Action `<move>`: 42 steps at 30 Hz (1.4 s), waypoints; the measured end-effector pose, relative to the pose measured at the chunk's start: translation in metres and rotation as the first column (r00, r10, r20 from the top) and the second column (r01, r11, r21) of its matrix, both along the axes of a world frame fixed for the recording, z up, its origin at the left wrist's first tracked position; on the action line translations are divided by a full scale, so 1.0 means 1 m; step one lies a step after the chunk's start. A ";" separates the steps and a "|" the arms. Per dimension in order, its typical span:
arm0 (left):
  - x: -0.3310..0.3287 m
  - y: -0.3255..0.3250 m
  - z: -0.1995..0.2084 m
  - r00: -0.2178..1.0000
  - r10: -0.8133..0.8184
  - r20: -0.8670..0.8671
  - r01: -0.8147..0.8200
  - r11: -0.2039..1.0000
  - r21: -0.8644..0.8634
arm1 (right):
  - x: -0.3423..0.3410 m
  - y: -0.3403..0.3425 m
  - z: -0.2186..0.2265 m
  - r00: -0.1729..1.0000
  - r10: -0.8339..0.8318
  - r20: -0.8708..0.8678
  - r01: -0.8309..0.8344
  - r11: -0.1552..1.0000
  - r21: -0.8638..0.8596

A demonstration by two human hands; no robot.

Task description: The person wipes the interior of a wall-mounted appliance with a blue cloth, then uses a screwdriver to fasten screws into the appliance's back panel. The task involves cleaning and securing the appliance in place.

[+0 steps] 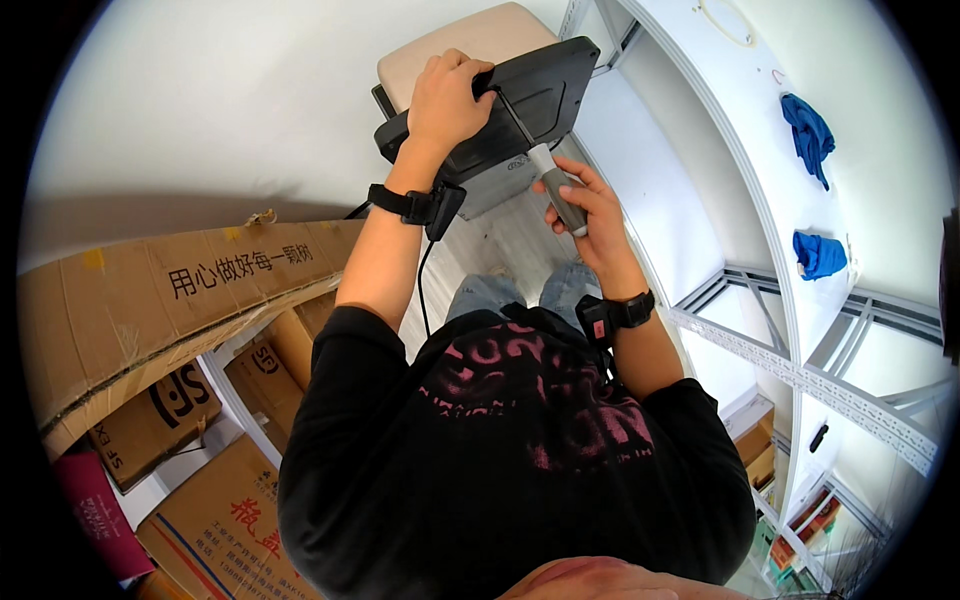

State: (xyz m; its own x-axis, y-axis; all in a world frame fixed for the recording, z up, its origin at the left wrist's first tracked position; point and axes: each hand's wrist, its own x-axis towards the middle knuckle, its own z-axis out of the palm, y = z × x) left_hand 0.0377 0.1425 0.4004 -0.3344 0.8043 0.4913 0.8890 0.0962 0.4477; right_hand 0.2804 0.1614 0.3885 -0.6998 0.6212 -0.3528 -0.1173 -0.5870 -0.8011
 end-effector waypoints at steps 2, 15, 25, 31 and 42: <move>-0.002 0.001 -0.004 1.000 -0.008 -0.025 0.009 0.999 0.040 | 0.000 0.000 0.000 1.000 0.001 0.019 -0.002 1.000 0.021; 0.010 -0.007 0.005 0.998 0.008 -0.066 0.015 0.943 0.333 | -0.005 -0.002 -0.001 0.959 -0.076 0.273 -0.039 0.919 0.392; 0.046 -0.030 -0.040 0.130 0.001 0.992 0.152 0.988 -0.021 | -0.004 -0.005 0.004 0.986 0.017 0.164 -0.038 0.991 0.125; 0.053 -0.016 -0.039 -0.002 -0.094 0.996 0.102 0.990 0.094 | -0.006 -0.009 -0.001 0.971 -0.015 0.239 -0.097 0.886 0.452; 0.061 -0.011 -0.048 -0.134 -0.205 0.970 0.017 0.978 0.209 | 0.007 -0.006 0.019 0.986 0.166 0.016 -0.165 0.985 -0.059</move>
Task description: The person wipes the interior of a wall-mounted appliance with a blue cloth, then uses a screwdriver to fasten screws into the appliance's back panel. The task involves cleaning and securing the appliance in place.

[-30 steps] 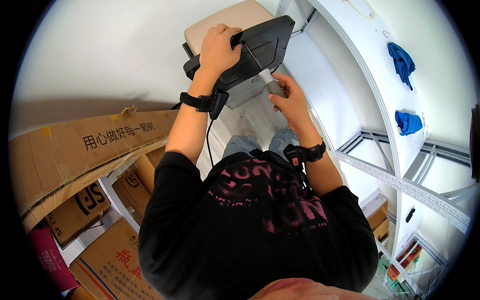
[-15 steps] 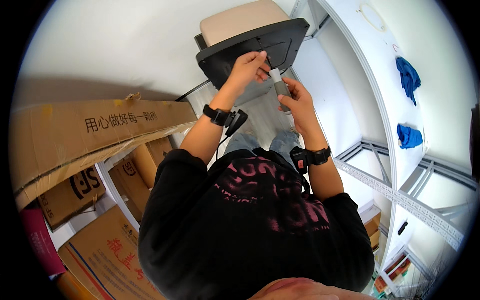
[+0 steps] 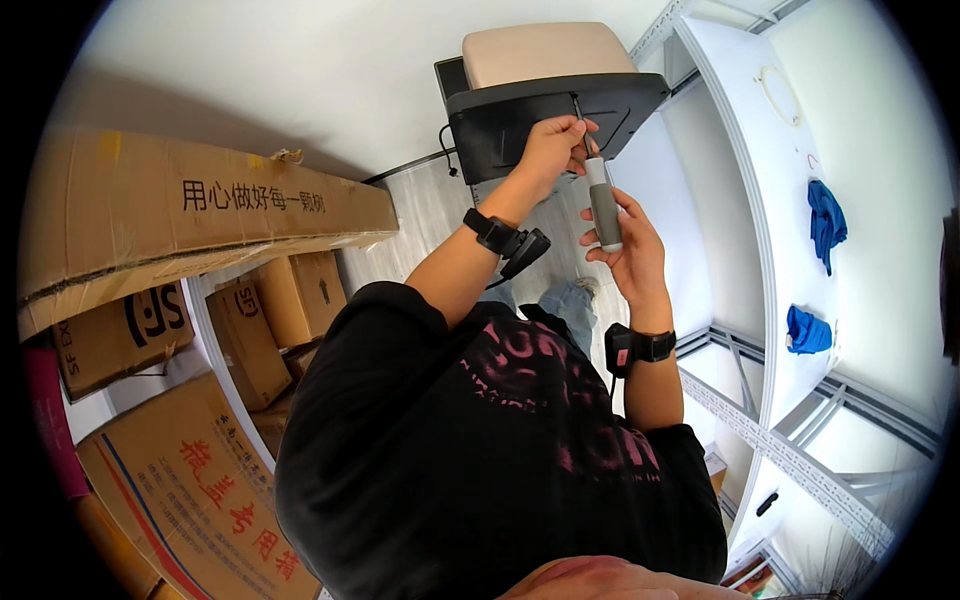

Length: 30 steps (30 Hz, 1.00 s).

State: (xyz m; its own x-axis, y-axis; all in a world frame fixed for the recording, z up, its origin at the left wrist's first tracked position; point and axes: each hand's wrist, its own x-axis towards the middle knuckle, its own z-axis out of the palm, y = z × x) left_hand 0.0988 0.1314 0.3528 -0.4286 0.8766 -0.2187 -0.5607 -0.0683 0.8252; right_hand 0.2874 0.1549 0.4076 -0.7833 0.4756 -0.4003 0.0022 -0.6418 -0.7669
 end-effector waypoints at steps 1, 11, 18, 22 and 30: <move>-0.001 -0.001 0.003 1.000 -0.006 0.016 0.006 1.000 -0.006 | 0.001 0.000 -0.003 0.998 -0.029 0.051 0.025 0.998 0.062; -0.004 0.002 -0.001 0.996 -0.003 -0.089 -0.003 0.997 -0.072 | 0.000 0.000 -0.028 0.985 -0.077 0.155 0.038 0.971 0.236; -0.006 0.000 0.002 1.000 0.009 -0.004 -0.009 0.999 -0.049 | 0.002 0.004 -0.012 1.000 -0.001 -0.005 0.001 0.997 -0.078; -0.006 0.000 0.008 1.000 0.019 0.020 -0.018 0.998 -0.059 | 0.004 0.000 -0.014 0.996 -0.015 0.085 0.006 0.995 0.101; -0.007 0.002 0.013 1.000 0.023 0.013 -0.022 0.998 -0.055 | 0.007 -0.002 -0.009 0.994 -0.008 0.112 -0.011 0.986 0.164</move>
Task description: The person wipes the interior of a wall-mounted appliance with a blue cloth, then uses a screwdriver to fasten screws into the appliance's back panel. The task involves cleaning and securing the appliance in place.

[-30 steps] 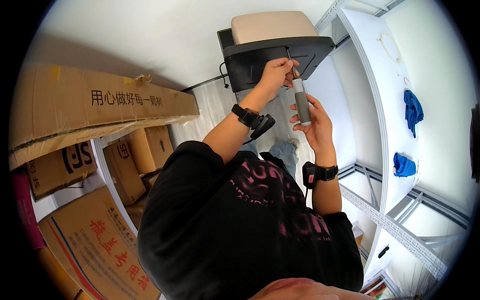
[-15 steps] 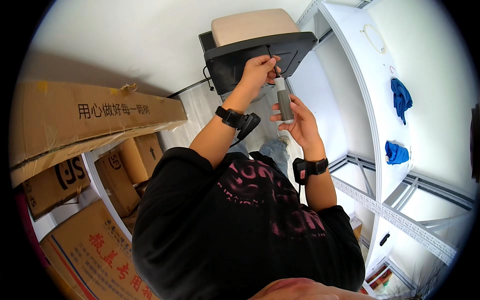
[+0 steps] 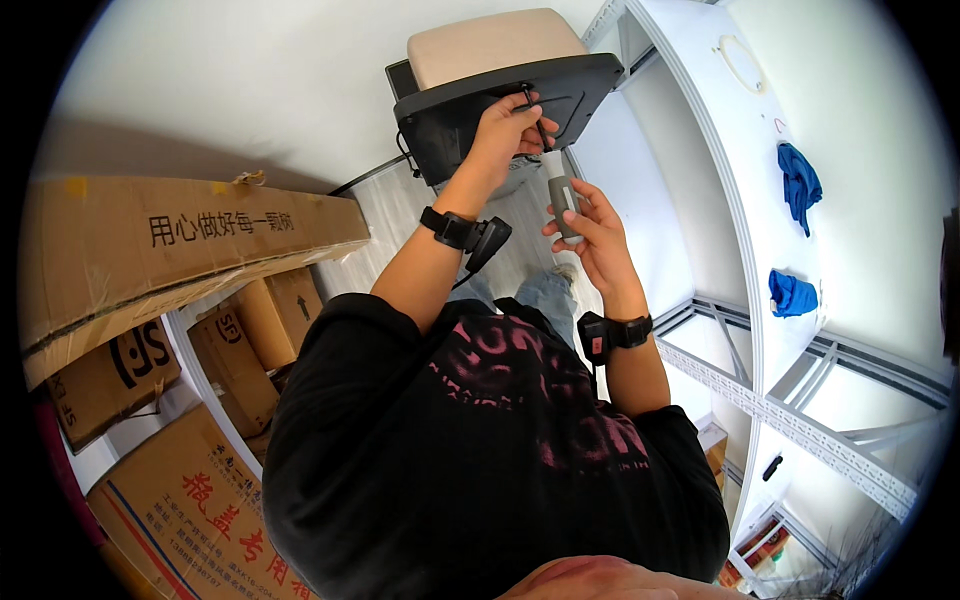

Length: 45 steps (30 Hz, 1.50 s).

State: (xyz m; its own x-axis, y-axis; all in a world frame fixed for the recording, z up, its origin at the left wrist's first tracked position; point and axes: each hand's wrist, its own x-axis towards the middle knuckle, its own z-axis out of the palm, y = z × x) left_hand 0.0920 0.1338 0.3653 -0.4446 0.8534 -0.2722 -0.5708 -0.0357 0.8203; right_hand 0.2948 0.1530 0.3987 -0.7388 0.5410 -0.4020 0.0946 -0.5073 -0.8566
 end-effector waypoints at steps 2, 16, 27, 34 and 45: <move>0.000 0.000 0.000 1.000 -0.003 -0.001 0.003 1.000 -0.014 | 0.001 0.001 -0.001 1.000 0.001 -0.010 -0.001 1.000 -0.007; 0.004 0.001 0.001 0.996 0.044 0.076 -0.049 0.996 0.068 | 0.023 0.007 -0.012 0.996 -0.017 -0.084 0.014 0.999 -0.041; 0.053 0.041 0.000 0.998 -0.068 0.002 0.067 0.990 0.126 | 0.089 0.035 -0.024 0.980 -0.126 -0.157 0.112 0.989 -0.092; 0.128 0.133 0.004 0.976 -0.214 0.038 0.212 0.976 0.050 | 0.157 0.079 -0.034 0.905 -0.368 -0.212 0.329 0.923 -0.198; 0.260 0.309 0.006 0.894 -0.446 0.042 0.447 0.894 -0.022 | 0.284 0.213 -0.032 0.825 -0.556 -0.105 0.541 0.829 -0.139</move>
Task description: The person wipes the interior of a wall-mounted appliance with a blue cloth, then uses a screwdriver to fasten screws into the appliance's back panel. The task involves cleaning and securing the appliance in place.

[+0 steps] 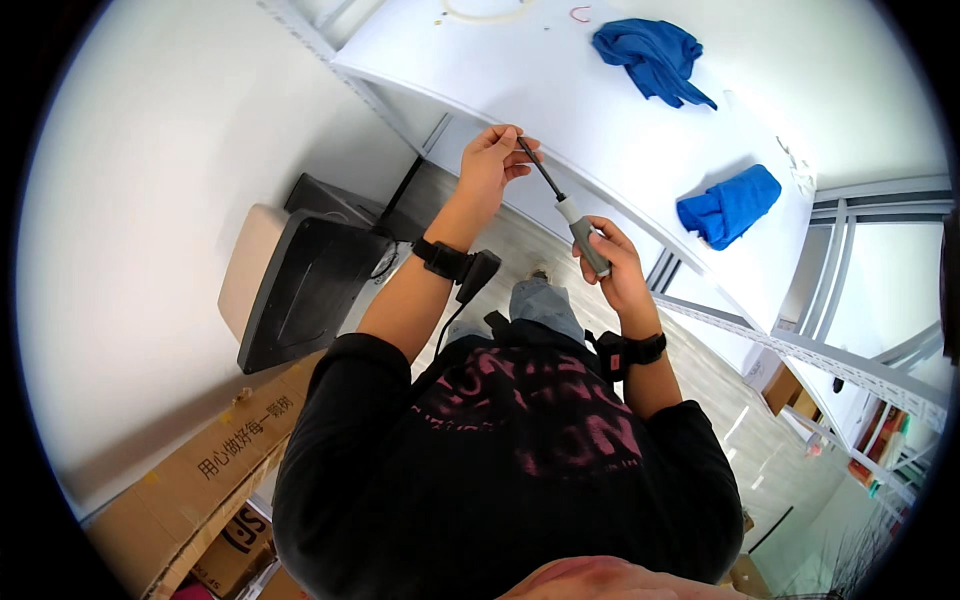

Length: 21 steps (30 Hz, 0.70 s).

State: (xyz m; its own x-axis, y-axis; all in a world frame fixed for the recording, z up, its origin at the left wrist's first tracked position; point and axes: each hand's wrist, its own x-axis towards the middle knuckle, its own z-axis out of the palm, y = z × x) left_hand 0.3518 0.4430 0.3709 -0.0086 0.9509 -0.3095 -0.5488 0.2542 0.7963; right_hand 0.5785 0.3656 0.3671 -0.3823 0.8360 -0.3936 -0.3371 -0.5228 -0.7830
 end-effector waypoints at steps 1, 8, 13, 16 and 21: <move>0.011 0.011 0.003 1.000 -0.012 0.005 0.012 0.999 -0.040 | 0.013 0.011 -0.001 1.000 -0.005 0.004 0.005 1.000 -0.001; 0.061 0.085 -0.020 0.903 0.123 -0.412 -0.125 0.992 0.022 | 0.082 0.054 -0.012 0.998 -0.053 0.037 0.054 0.998 -0.023; 0.087 0.106 -0.050 0.454 0.220 -0.863 0.030 0.965 0.262 | 0.104 0.067 -0.019 0.988 -0.151 0.024 0.152 0.987 -0.057; 0.106 0.118 -0.059 0.265 0.317 -0.911 0.236 0.895 0.380 | 0.114 0.067 -0.019 0.980 -0.195 0.026 0.197 0.978 -0.068; 0.130 0.131 -0.065 0.197 0.365 -0.910 0.347 0.842 0.413 | 0.129 0.062 -0.019 0.969 -0.238 0.068 0.242 0.969 -0.048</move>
State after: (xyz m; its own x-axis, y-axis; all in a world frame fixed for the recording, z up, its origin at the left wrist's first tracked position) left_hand 0.4818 0.5740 0.3054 0.0443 0.9205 0.3882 0.7106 -0.3022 0.6354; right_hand 0.7075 0.4280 0.3485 -0.1471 0.8764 -0.4586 -0.4104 -0.4759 -0.7778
